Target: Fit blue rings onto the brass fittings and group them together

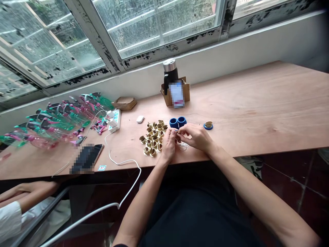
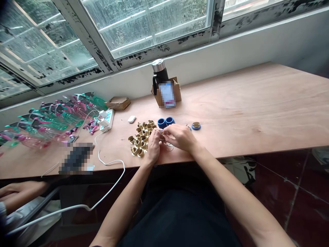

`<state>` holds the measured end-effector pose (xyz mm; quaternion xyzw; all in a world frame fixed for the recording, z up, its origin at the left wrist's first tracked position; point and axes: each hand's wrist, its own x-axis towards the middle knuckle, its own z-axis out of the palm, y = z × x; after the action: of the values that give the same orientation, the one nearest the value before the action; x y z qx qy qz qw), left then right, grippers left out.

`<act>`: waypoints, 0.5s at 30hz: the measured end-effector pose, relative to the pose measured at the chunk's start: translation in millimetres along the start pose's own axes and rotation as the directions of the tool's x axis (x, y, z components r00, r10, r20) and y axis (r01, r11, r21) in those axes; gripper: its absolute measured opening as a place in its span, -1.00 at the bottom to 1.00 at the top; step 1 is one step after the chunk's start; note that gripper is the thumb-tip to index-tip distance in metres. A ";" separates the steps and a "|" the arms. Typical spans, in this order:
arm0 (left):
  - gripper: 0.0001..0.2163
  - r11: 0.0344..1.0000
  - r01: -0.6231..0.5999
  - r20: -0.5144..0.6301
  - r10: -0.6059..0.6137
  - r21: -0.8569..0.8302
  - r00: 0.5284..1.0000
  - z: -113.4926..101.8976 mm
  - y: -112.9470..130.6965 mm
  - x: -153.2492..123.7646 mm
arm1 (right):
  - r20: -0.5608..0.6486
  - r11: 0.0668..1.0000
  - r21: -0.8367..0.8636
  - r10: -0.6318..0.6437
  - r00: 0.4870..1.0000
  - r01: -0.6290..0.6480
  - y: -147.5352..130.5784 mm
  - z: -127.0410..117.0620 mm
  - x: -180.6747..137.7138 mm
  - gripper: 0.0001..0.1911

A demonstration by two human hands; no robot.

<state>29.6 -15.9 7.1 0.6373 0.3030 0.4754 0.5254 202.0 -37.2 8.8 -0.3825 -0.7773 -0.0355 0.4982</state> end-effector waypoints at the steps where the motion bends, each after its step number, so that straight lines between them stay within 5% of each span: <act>1: -0.61 1.000 -0.008 -0.009 0.008 0.008 1.000 0.1 0.6 -0.1 | 0.004 1.000 -0.003 -0.012 1.000 0.012 -0.4 -0.3 0.3 -0.89; 8: -0.59 1.000 -0.010 -0.029 0.011 0.009 1.000 -0.8 -0.1 -0.1 | 0.027 0.998 -0.043 -0.053 0.998 0.054 -2.0 -0.9 -0.1 -0.86; 15: -0.63 0.999 -0.018 0.022 0.018 0.029 1.000 -2.6 -9.9 1.9 | -0.016 0.976 0.096 0.196 0.981 -0.193 2.8 1.9 -2.8 -0.94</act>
<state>29.1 -10.6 -1.9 0.6526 0.2985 0.4688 0.5149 202.9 -36.0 4.6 -0.4323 -0.7306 0.0453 0.5266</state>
